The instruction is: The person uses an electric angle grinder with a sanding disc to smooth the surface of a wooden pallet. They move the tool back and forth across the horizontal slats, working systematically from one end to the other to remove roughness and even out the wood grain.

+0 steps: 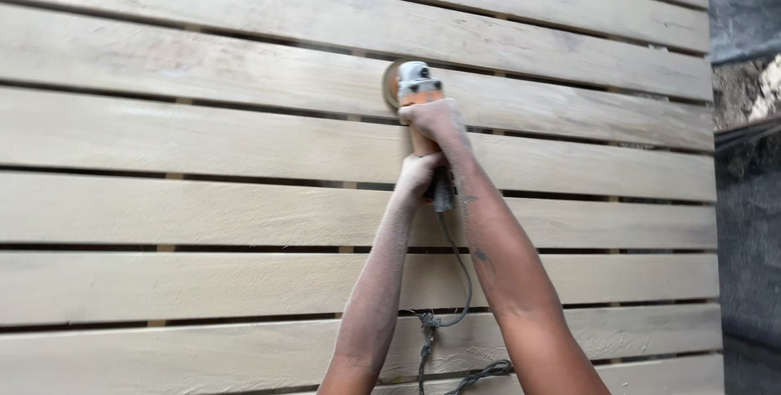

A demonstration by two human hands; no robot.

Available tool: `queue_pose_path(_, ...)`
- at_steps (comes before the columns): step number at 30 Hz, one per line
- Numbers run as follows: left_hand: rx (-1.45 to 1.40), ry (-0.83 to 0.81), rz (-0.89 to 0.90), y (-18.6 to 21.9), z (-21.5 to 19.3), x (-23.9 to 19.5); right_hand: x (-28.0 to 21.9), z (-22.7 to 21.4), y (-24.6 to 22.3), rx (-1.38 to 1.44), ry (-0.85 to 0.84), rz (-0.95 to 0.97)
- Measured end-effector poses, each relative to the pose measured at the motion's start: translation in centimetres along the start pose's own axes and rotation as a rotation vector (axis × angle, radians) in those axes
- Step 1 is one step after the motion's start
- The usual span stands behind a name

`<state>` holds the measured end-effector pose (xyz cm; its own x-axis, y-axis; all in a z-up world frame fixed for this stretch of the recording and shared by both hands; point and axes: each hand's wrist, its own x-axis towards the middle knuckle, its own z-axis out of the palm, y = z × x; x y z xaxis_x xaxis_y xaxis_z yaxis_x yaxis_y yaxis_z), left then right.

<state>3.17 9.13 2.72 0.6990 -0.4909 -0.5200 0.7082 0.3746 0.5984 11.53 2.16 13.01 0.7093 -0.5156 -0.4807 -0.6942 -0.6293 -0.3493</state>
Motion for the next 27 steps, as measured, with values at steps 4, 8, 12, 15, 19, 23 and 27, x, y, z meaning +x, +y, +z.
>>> queue_pose_path(4,0.009,-0.023,-0.007,-2.1,2.1,2.1,4.1,0.4,4.3,-0.095,0.056,-0.131)
queue_pose_path(8,0.182,-0.01,-0.092,-8.7,9.2,4.6,10.0,-3.1,15.7,-0.665,-0.006,-0.453)
queue_pose_path(12,0.333,-0.092,-0.09,-12.7,16.3,5.4,11.4,-7.8,24.9,-0.056,0.152,-0.063)
queue_pose_path(15,0.351,-0.17,-0.179,-14.1,20.0,5.1,10.3,-10.3,28.5,0.239,0.169,0.072)
queue_pose_path(19,0.339,-0.218,-0.224,-13.8,22.1,5.4,8.2,-13.4,28.7,0.632,0.181,0.245)
queue_pose_path(23,0.252,-0.188,-0.223,-13.0,20.7,4.7,6.8,-12.7,26.3,0.596,0.181,0.271)
queue_pose_path(27,0.26,-0.084,-0.154,-11.5,16.9,4.4,6.4,-10.4,21.7,0.385,0.136,0.277)
